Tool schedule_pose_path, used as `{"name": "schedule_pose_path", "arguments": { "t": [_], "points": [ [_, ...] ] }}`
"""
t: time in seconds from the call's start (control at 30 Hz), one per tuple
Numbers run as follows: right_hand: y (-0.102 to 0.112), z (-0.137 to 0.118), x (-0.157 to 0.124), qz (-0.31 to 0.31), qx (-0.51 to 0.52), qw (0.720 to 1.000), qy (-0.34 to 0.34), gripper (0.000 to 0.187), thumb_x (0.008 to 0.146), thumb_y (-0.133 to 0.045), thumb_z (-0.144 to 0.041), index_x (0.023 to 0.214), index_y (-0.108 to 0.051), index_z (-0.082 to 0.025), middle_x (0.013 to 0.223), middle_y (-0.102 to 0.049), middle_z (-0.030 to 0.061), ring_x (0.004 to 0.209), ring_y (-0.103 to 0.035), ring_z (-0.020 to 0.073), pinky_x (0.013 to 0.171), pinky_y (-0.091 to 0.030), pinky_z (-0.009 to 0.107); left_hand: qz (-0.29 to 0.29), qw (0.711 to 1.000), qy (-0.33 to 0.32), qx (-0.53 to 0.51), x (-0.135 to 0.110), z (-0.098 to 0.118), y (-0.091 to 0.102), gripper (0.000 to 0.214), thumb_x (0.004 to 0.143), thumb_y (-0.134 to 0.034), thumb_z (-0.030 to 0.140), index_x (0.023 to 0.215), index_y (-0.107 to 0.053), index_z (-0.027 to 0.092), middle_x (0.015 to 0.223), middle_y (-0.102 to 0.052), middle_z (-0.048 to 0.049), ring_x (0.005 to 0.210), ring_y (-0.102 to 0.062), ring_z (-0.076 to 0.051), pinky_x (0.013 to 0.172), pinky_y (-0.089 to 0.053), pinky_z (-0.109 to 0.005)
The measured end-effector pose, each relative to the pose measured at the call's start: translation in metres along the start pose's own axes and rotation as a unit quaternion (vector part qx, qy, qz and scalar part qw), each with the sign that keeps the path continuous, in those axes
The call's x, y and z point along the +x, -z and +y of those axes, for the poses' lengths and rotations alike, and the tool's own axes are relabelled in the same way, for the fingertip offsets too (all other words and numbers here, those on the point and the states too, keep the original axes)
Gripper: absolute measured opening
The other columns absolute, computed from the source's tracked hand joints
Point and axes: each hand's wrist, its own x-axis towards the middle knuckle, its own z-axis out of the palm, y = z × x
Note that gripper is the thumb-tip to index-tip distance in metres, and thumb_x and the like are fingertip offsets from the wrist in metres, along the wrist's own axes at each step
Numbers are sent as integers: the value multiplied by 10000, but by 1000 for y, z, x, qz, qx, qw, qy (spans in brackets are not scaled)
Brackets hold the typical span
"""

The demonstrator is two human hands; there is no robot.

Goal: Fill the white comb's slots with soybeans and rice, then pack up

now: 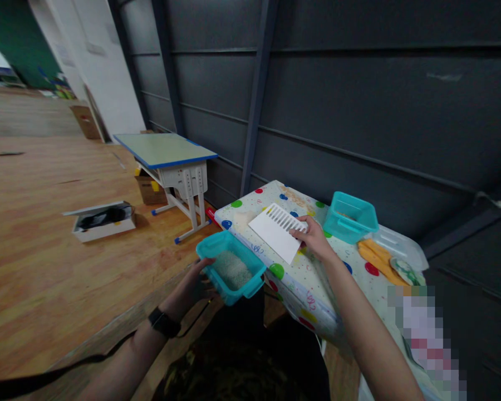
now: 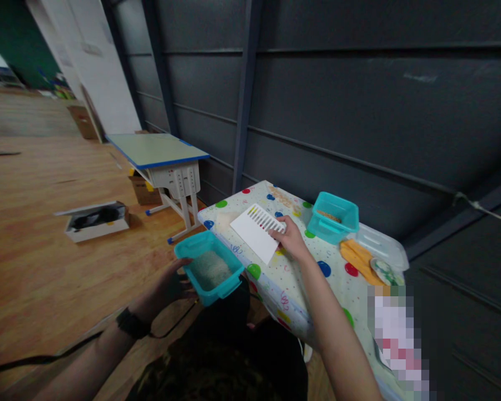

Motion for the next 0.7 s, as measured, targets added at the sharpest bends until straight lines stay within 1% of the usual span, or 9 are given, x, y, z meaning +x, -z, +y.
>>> {"name": "schedule_pose_path", "arguments": {
  "t": [0.07, 0.13, 0.2, 0.3, 0.43, 0.53, 0.63, 0.7],
  "points": [
    [5, 3, 3, 11, -24, 1000, -1, 605, 664, -895, -502, 1099, -538, -278, 681, -713, -40, 490, -622, 198, 423, -507, 299, -8, 1000, -8, 5, -2, -1, 0, 554, 876, -885, 475, 1317, -622, 268, 951, -735, -50, 789, -798, -285, 677, -695, -415],
    [4, 4, 2, -1, -23, 1000, -8, 600, 670, -889, -506, 1086, -520, -279, 675, -712, -38, 493, -627, 202, 434, -509, 302, -8, 1000, -12, 9, -3, 0, -2, 526, 881, -879, 481, 1286, -622, 265, 911, -725, -40, 758, -787, -272, 661, -689, -401],
    [-2, 4, -2, -23, -9, 1000, -11, 592, 676, -895, -513, 1061, -510, -280, 710, -728, -29, 526, -650, 202, 452, -508, 288, -5, 1000, -15, 10, -4, 2, -4, 506, 882, -877, 468, 1269, -615, 272, 900, -724, -33, 748, -785, -267, 660, -690, -401],
    [-12, 0, -9, -48, 7, 999, -1, 573, 686, -914, -509, 1054, -542, -276, 795, -758, -16, 603, -680, 195, 485, -516, 265, 8, 1000, -15, 10, -5, 4, -6, 484, 867, -884, 452, 1221, -606, 275, 884, -714, -24, 728, -778, -265, 638, -686, -402],
    [-14, -4, -10, -48, 24, 999, -5, 576, 665, -937, -488, 1073, -591, -272, 803, -757, -20, 597, -666, 188, 467, -496, 250, 22, 1000, -5, 12, -3, 6, -6, 470, 873, -873, 458, 1220, -620, 266, 875, -701, -32, 715, -765, -263, 624, -675, -397],
    [-8, 1, -4, -6, 41, 999, -8, 594, 651, -947, -491, 1106, -637, -270, 828, -770, -3, 604, -678, 200, 461, -518, 270, 30, 999, 6, 17, 0, 10, -5, 473, 880, -863, 452, 1246, -623, 272, 871, -692, -34, 718, -763, -267, 628, -671, -401],
    [-2, 15, 9, 80, 44, 996, -1, 643, 670, -922, -543, 1193, -679, -258, 879, -786, 25, 641, -703, 223, 477, -573, 311, 32, 999, 9, 21, 2, 14, -3, 505, 879, -859, 465, 1281, -618, 276, 903, -708, -47, 739, -772, -278, 645, -676, -415],
    [1, 26, 22, 142, 27, 989, 10, 672, 691, -882, -582, 1244, -689, -253, 942, -800, 44, 693, -729, 246, 498, -609, 343, 30, 999, 9, 20, 2, 16, -2, 528, 870, -864, 479, 1285, -611, 272, 913, -717, -53, 754, -778, -288, 668, -682, -431]
  ]
}}
